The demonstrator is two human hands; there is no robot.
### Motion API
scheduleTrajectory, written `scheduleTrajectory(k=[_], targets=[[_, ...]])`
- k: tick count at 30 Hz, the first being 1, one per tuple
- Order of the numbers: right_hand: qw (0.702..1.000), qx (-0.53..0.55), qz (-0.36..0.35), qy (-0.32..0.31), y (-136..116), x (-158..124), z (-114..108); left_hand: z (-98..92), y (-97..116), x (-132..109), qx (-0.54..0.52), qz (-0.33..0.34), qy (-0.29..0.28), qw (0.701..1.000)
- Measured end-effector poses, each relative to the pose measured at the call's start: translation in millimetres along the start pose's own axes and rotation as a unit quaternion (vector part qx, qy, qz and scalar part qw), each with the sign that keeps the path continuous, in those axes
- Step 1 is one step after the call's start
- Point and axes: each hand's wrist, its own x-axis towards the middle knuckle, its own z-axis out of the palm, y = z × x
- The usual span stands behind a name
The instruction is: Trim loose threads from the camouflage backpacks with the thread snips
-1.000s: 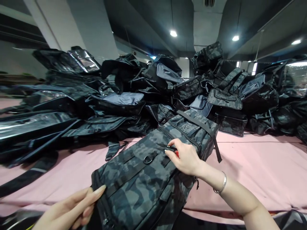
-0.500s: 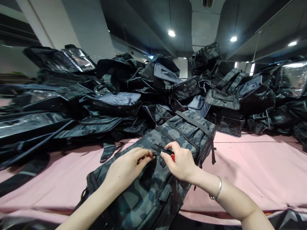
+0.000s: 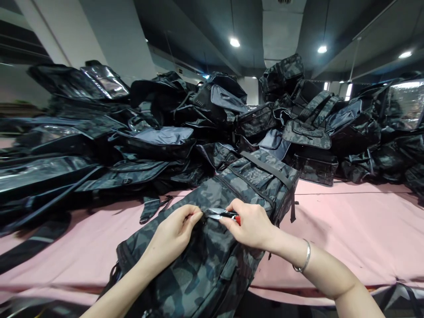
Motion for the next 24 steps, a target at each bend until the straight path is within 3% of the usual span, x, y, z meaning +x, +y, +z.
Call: scheduleTrajectory(k=[4,14,18,21,24], targets=[[0.999,-0.029,-0.036,-0.011,-1,-2,1,0.0,2,-2,-0.037,-0.024,0.011,0.999],[0.999,-0.015,-0.042,-0.014,0,4,6,3.3,7,-5,-0.056,-0.01,0.048,0.997],[0.999,0.032,-0.028,0.031,3,2,8,-3.2,8,-8,-0.105,-0.042,0.073,0.991],[0.997,0.043,-0.001,0.062,3,0,10,-4.3,5,-11,-0.061,-0.039,0.07,0.995],[0.998,0.033,0.018,0.052,3,-1,12,-0.1,3,-13,0.017,-0.034,0.042,0.998]])
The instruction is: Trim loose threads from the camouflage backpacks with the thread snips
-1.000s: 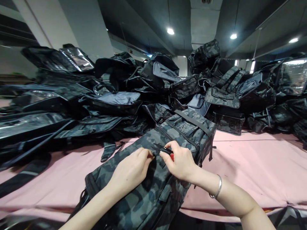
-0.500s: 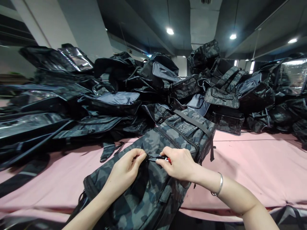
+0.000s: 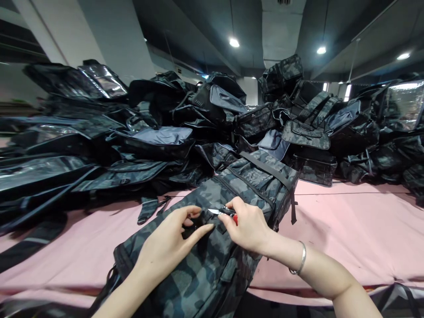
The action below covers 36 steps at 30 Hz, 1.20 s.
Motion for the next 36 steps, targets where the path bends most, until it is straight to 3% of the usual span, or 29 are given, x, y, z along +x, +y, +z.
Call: scheduleTrajectory(k=[4,14,36], targets=[[1.0,-0.012,-0.003,-0.017,-2,-2,-1,4.6,0,-3,0.047,0.017,-0.019,0.999],[0.996,-0.03,-0.023,-0.076,-6,-4,-11,4.4,9,-7,0.052,0.019,0.049,0.997],[0.998,-0.038,0.0,-0.052,-9,-11,-9,4.2,8,-15,-0.01,-0.012,0.053,0.998]])
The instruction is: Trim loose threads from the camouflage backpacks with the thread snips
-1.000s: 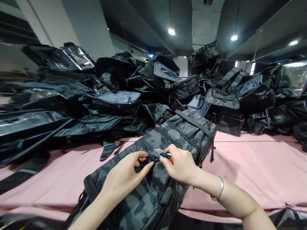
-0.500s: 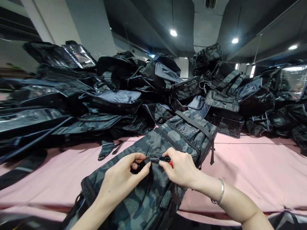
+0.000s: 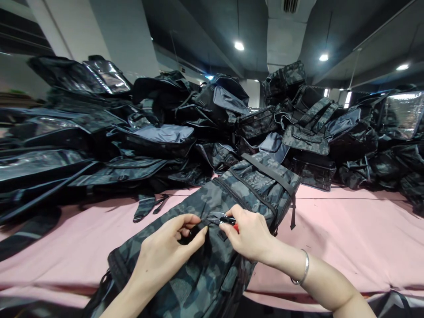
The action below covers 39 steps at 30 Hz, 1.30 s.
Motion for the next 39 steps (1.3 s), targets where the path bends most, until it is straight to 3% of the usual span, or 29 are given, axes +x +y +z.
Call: scheduleTrajectory(k=[6,10,16,18,21,24,31,39], targets=[[1.0,0.02,0.008,-0.011,-3,0,2,-1.6,0,-3,-0.013,-0.006,0.003,1.0],[0.991,0.122,0.06,-0.004,-6,1,4,-2.7,2,-4,-0.022,0.0,0.011,1.0],[0.923,0.349,0.157,-0.044,-5,2,9,-4.2,8,-6,-0.032,0.006,0.022,0.999],[0.938,0.316,0.137,-0.031,-6,1,6,-4.2,8,-6,-0.036,0.002,0.015,0.999],[0.984,0.167,0.064,-0.001,-7,-2,-3,-3.8,6,-6,-0.044,-0.008,0.004,0.999],[0.996,0.086,0.03,0.007,-6,-5,-8,-3.4,3,-6,-0.049,-0.01,-0.004,0.999],[0.994,0.096,0.021,0.042,0,-10,1,-5.9,3,0,-0.074,-0.001,-0.044,0.996],[0.989,0.137,0.024,0.052,2,-10,-1,-7.2,3,14,-0.035,0.0,-0.081,0.996]])
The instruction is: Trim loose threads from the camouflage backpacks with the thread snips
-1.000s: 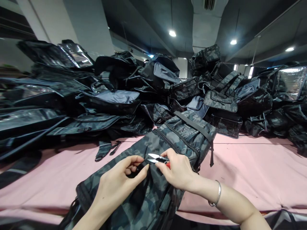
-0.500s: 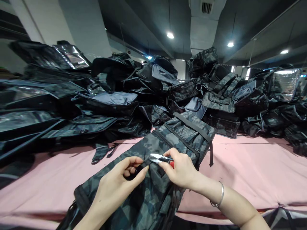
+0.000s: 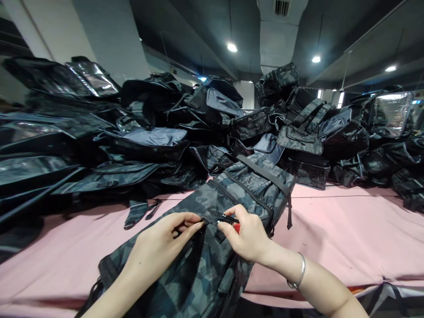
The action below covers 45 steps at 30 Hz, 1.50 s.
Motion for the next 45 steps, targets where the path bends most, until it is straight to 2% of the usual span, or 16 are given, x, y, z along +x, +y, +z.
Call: scheduleTrajectory(k=[5,9,15,26,34,40,45], targets=[[1.0,-0.01,-0.002,0.003,0,-1,0,2.6,5,5,0.065,0.045,-0.021,0.997],[0.998,-0.06,-0.028,-0.003,2,0,-1,5.0,5,3,0.074,0.088,-0.003,0.993],[0.984,-0.143,-0.105,-0.035,8,2,1,4.5,2,-2,0.051,0.091,0.019,0.994],[0.942,-0.296,-0.146,-0.067,1,9,4,9.7,0,-4,0.066,0.103,0.033,0.992],[0.977,-0.18,-0.106,-0.045,2,9,-6,7.3,5,-6,0.051,0.035,0.017,0.998],[0.977,-0.176,-0.111,-0.046,-3,8,-10,8.5,6,-7,0.047,0.034,0.027,0.998],[0.967,-0.205,-0.12,-0.088,-8,10,-6,9.6,4,-8,0.045,0.046,0.046,0.997]])
